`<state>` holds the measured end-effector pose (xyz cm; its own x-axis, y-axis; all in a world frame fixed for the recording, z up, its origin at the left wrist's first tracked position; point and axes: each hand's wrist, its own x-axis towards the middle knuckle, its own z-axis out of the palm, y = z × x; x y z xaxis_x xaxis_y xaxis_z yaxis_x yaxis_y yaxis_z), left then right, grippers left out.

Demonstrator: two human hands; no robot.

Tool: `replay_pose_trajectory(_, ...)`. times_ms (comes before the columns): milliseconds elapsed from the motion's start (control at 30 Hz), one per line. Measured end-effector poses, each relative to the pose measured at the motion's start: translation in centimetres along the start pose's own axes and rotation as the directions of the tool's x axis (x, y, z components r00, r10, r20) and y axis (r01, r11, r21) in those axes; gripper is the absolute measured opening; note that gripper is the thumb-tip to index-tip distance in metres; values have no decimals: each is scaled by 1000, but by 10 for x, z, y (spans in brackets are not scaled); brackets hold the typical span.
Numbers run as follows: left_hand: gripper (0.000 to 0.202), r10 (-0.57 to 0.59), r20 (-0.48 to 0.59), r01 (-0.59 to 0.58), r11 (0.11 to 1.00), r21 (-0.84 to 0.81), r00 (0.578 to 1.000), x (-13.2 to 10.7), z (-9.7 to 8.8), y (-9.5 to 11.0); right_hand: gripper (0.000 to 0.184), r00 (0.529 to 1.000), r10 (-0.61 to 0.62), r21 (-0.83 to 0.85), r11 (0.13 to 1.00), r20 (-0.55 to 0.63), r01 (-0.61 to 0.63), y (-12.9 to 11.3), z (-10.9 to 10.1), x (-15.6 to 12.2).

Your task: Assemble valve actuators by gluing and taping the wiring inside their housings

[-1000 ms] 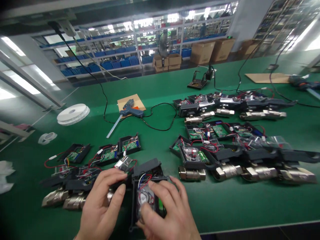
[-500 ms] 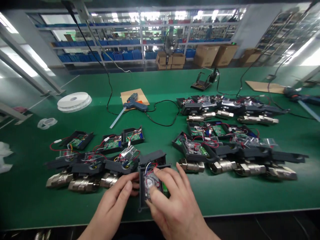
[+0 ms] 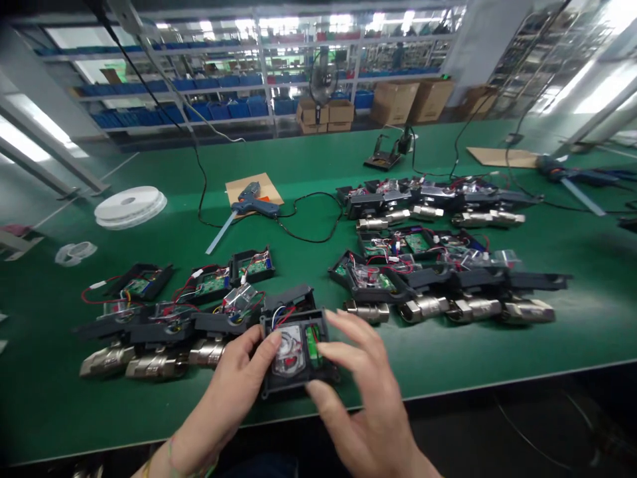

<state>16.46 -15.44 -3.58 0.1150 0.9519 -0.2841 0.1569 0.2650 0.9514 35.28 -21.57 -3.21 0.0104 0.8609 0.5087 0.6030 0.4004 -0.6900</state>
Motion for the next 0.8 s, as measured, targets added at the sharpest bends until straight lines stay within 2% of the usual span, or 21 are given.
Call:
replay_pose_trajectory(33, 46, 0, -15, 0, 1000, -12, 1000, 0, 1, -2, 21, 980, 139, 50, 990, -143, -133, 3, 1, -10)
replay_pose_trajectory(67, 47, -1, -20, 1, 1000, -19, 1000, 1, 1, -5, 17, 926, 299, 117, 953, -231, -278, 5, 4, -20)
replay_pose_trajectory(100, 48, -2, -16, 2, 1000, -21, 1000, 1, 2, -7, 16, 861, 450, 195, 890, -237, -412, 7, 8, -28)
replay_pose_trajectory(133, 49, -2, -9, 2, 1000, -23, 1000, 2, 3, -8, 20, 802, 573, 267, 810, -169, -522, 8, 13, -34)
replay_pose_trajectory(167, 50, -2, -2, 2, 1000, -26, 1000, 3, 3, -9, 29, 758, 651, 322, 729, -51, -604, 9, 18, -36)
replay_pose_trajectory(233, 53, 0, 20, 1, 1000, -28, 1000, 3, 3, -10, 43, 707, 683, 386, 611, 183, -691, 7, 29, -33)
replay_pose_trajectory(300, 54, -1, 50, 2, 1000, -24, 999, 3, 3, -9, 48, 695, 650, 395, 578, 308, -714, 2, 36, -21)
replay_pose_trajectory(400, 56, -5, 48, 7, 1000, -28, 999, -1, 2, -5, 39, 692, 636, 374, 584, 342, -721, -5, 39, -3)
replay_pose_trajectory(533, 56, -18, -54, 17, 1000, -15, 998, -7, 2, -1, 30, 704, 629, 401, 581, 331, -708, -12, 39, -2)
replay_pose_trajectory(600, 58, -63, -99, 63, 998, -4, 993, -10, 2, 0, 29, 711, 631, 404, 590, 309, -699, -14, 41, -6)
replay_pose_trajectory(733, 50, -220, -276, 226, 974, -9, 936, -13, 1, 1, 30, 712, 639, 383, 605, 291, -699, -15, 45, -13)
replay_pose_trajectory(800, 47, -230, -303, 237, 971, -12, 925, -13, 3, 5, 30, 721, 628, 380, 616, 291, -690, -14, 47, -14)
